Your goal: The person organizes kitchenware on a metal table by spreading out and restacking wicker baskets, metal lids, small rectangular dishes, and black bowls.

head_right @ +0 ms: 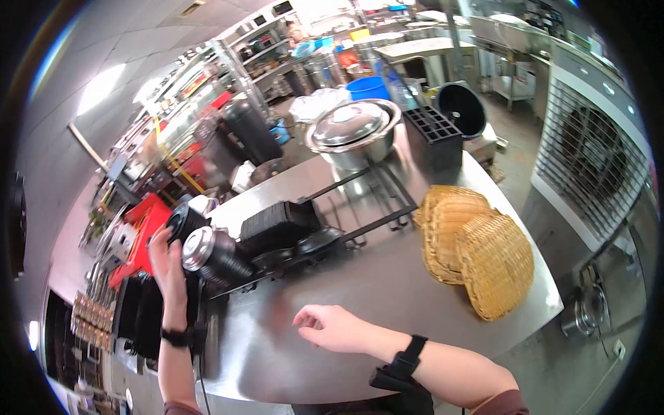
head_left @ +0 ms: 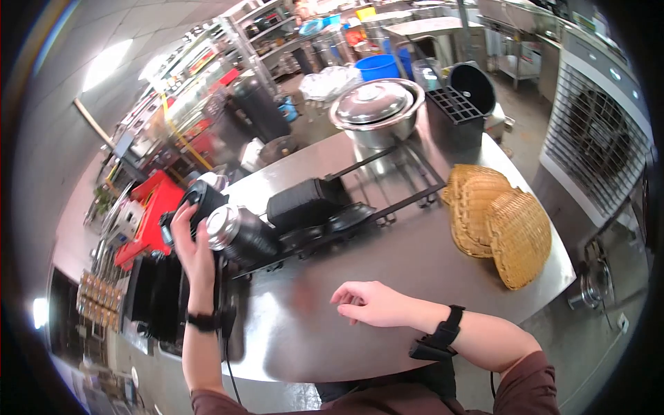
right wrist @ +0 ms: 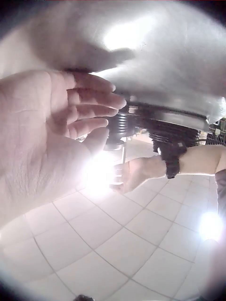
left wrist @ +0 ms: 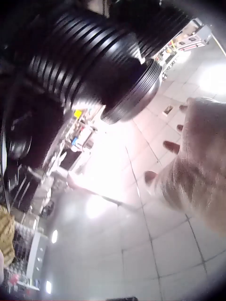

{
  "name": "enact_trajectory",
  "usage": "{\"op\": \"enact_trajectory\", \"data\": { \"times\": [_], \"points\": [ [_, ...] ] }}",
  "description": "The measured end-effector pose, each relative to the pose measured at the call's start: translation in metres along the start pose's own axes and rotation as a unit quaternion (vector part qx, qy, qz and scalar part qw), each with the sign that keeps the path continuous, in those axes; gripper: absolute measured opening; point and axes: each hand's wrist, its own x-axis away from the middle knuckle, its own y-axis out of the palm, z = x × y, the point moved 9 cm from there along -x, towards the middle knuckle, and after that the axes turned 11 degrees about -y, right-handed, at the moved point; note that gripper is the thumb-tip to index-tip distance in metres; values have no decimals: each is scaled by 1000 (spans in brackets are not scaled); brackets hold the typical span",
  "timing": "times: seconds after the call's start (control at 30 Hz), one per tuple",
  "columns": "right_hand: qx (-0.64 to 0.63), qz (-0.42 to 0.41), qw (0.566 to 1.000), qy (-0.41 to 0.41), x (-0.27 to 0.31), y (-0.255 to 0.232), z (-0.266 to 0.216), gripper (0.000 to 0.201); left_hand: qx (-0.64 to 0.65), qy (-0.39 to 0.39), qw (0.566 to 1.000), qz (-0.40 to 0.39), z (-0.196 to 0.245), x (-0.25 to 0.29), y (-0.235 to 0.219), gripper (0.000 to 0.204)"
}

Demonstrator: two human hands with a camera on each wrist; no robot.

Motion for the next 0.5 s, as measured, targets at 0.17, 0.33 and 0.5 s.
{"op": "enact_trajectory", "data": {
  "times": [0.17,0.33,0.5],
  "points": [
    [14,-15,1000,11,-2,-1,2,30,420,-192,866,-191,33,77,48,31],
    [-71,-15,995,63,-2,-5,14,31,513,-401,664,-367,9,158,126,32],
    [-158,-10,984,80,-2,-11,22,31,570,-482,539,-390,0,195,162,33]
  ]
}}
